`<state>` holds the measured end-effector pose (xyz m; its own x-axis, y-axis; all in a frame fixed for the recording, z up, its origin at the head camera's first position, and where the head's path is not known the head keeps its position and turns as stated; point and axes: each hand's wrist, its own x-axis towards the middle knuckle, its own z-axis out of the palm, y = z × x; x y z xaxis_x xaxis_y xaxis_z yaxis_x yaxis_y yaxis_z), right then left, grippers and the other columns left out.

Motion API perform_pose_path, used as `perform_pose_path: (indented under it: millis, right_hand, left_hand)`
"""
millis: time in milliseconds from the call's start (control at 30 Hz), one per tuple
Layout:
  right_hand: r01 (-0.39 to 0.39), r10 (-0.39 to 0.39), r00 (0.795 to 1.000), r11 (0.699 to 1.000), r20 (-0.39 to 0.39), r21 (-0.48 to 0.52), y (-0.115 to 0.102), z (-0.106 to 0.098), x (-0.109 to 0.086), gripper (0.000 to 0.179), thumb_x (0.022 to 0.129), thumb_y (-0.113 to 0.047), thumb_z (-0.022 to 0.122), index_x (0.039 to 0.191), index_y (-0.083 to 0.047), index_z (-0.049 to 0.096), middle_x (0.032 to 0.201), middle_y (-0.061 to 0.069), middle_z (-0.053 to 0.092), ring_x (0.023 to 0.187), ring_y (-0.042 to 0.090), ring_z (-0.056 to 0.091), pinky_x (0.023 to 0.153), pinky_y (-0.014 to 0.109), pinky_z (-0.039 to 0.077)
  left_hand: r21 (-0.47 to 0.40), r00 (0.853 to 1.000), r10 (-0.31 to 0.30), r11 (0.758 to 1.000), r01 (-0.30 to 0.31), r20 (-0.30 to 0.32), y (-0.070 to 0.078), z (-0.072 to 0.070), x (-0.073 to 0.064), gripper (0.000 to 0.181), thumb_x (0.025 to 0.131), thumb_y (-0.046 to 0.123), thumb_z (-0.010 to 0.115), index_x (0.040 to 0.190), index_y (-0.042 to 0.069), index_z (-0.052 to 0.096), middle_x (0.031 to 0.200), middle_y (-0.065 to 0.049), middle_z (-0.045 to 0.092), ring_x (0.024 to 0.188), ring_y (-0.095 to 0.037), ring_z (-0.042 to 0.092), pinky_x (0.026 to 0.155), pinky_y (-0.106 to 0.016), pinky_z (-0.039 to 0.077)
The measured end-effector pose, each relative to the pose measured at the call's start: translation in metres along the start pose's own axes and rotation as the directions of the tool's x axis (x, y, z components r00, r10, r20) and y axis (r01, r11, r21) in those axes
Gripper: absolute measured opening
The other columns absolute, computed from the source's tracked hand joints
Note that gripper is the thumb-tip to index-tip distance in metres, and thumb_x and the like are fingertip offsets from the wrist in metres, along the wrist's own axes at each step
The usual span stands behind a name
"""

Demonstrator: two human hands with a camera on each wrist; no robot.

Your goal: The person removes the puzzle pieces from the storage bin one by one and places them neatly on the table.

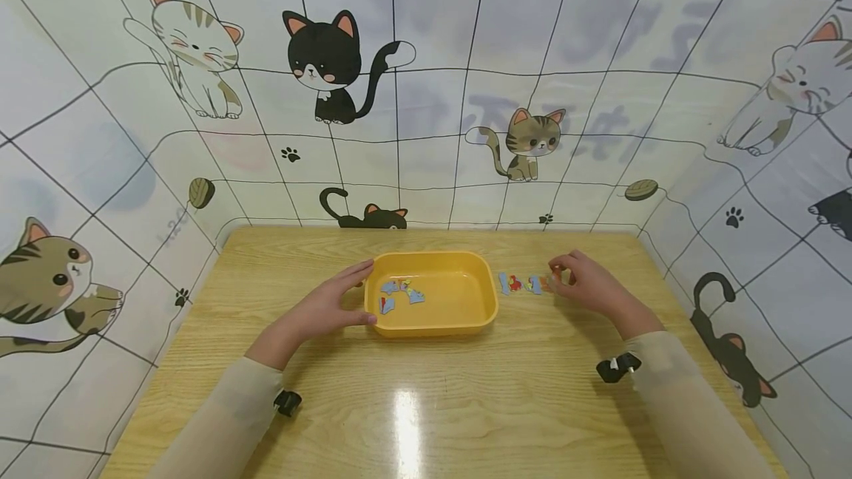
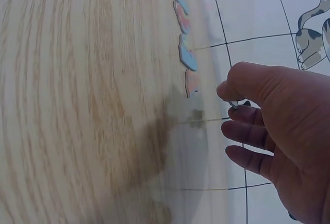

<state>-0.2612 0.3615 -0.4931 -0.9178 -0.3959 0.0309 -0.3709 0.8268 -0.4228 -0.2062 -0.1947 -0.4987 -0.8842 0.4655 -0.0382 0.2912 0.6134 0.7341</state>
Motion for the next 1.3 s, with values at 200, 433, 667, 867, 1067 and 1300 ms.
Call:
perform_pose_path:
  millis: [200,433,667,867,1067,1300]
  right_hand:
    - [-0.011,0.011,1.000,1.000,0.016,0.001,0.006,0.002,-0.001,0.038,0.103,-0.006,0.074,0.138,0.007,0.068,0.115,0.017,0.063,0.085,0.024,0.058,0.072,0.039,0.051]
    - [-0.004,0.004,0.999,1.000,0.034,-0.007,0.011,0.006,-0.002,0.036,0.098,0.000,0.075,0.133,0.007,0.070,0.113,0.018,0.063,0.087,0.024,0.060,0.073,0.040,0.053]
    - [-0.015,0.015,0.998,1.000,0.053,-0.013,0.017,0.010,-0.001,0.034,0.100,-0.001,0.074,0.133,0.007,0.070,0.115,0.018,0.063,0.086,0.020,0.058,0.074,0.041,0.053]
    - [-0.025,0.026,0.998,1.000,0.060,-0.007,0.015,0.010,-0.001,0.035,0.100,0.000,0.075,0.134,0.008,0.070,0.117,0.018,0.064,0.088,0.022,0.058,0.076,0.043,0.053]
    - [0.002,-0.001,0.999,1.000,0.046,-0.013,0.011,0.010,-0.001,0.033,0.099,0.001,0.076,0.130,0.008,0.071,0.113,0.017,0.064,0.088,0.025,0.060,0.076,0.044,0.054]
    - [-0.013,0.012,0.999,1.000,0.053,0.005,0.010,0.011,-0.002,0.034,0.100,0.001,0.075,0.133,0.008,0.070,0.117,0.018,0.064,0.093,0.027,0.061,0.080,0.047,0.055]
  left_hand:
    - [-0.002,1.000,0.008,1.000,-0.008,0.000,-0.001,0.000,0.000,0.105,0.092,0.041,0.093,0.176,0.017,0.034,0.183,0.005,0.023,0.155,-0.034,0.046,0.127,-0.066,0.034]
    - [-0.001,1.000,0.002,1.000,-0.002,0.002,-0.001,0.000,0.000,0.105,0.092,0.039,0.093,0.176,0.017,0.034,0.184,0.004,0.023,0.156,-0.034,0.046,0.127,-0.066,0.033]
    - [0.001,1.000,-0.001,1.000,0.001,-0.003,0.000,0.001,0.000,0.105,0.092,0.038,0.093,0.176,0.018,0.034,0.184,0.002,0.024,0.156,-0.034,0.046,0.127,-0.067,0.032]
    - [0.008,1.000,-0.003,1.000,0.003,0.000,-0.001,0.001,0.000,0.105,0.092,0.041,0.093,0.176,0.018,0.034,0.184,0.006,0.023,0.156,-0.033,0.046,0.127,-0.066,0.033]
    - [0.003,1.000,-0.002,1.000,0.002,0.002,0.000,0.001,0.000,0.105,0.093,0.041,0.093,0.176,0.018,0.034,0.184,0.004,0.023,0.155,-0.033,0.046,0.127,-0.065,0.034]
    - [0.004,1.000,0.003,1.000,-0.003,0.003,-0.002,0.000,0.000,0.106,0.092,0.045,0.092,0.176,0.018,0.033,0.183,0.007,0.022,0.155,-0.032,0.046,0.127,-0.065,0.034]
